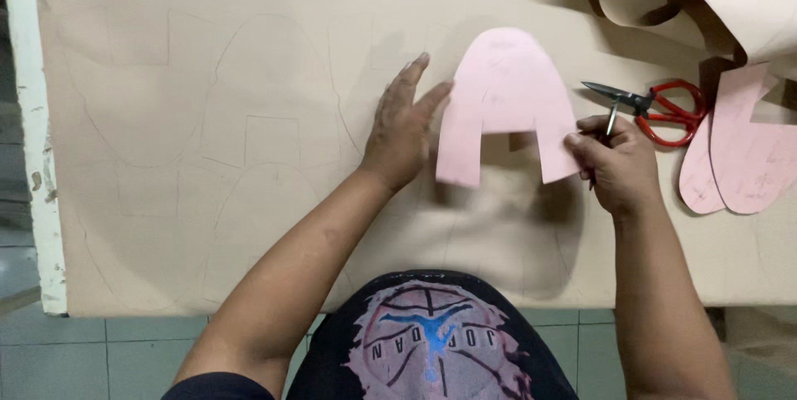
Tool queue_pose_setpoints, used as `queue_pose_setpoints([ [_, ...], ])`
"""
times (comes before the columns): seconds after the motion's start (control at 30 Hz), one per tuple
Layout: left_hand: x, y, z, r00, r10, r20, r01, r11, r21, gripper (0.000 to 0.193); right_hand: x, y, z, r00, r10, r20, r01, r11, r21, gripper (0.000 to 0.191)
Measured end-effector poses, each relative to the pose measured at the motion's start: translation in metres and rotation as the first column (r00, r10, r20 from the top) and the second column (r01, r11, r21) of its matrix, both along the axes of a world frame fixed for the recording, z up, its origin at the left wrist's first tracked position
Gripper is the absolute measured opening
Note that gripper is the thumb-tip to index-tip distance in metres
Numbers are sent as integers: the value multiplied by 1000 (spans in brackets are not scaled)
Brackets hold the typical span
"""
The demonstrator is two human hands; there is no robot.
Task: The person places pink paper pattern pieces onto a large sheet of beige material and traces their outlines with a pen. They repeatedly position, trace, and reposition the patterns across the sheet, occasionally adjusting the material to align the pieces.
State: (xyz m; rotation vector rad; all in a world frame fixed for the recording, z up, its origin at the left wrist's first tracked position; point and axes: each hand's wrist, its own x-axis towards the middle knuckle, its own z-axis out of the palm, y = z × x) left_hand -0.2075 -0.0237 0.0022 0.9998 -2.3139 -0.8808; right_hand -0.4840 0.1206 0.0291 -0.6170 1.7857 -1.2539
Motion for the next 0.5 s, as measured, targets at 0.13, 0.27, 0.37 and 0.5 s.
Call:
queue_pose_setpoints([
  [0.13,12,14,-32,982,-57,179,68,996,-59,57,3,9,-24,962,-45,-268,74,993,97,33],
  [0.27,22,26,-40,987,-57,150,64,997,-41,47,11,4,-22,933,14,-359,82,965,249,30],
  [0.37,20,26,-37,987,-58,147,59,998,-2,40,13,-3,-14,932,20,-362,100,945,310,31],
  [0.5,15,24,-32,987,-42,152,44,999,-7,39,7,-9,-12,875,111,-471,64,938,340,29],
])
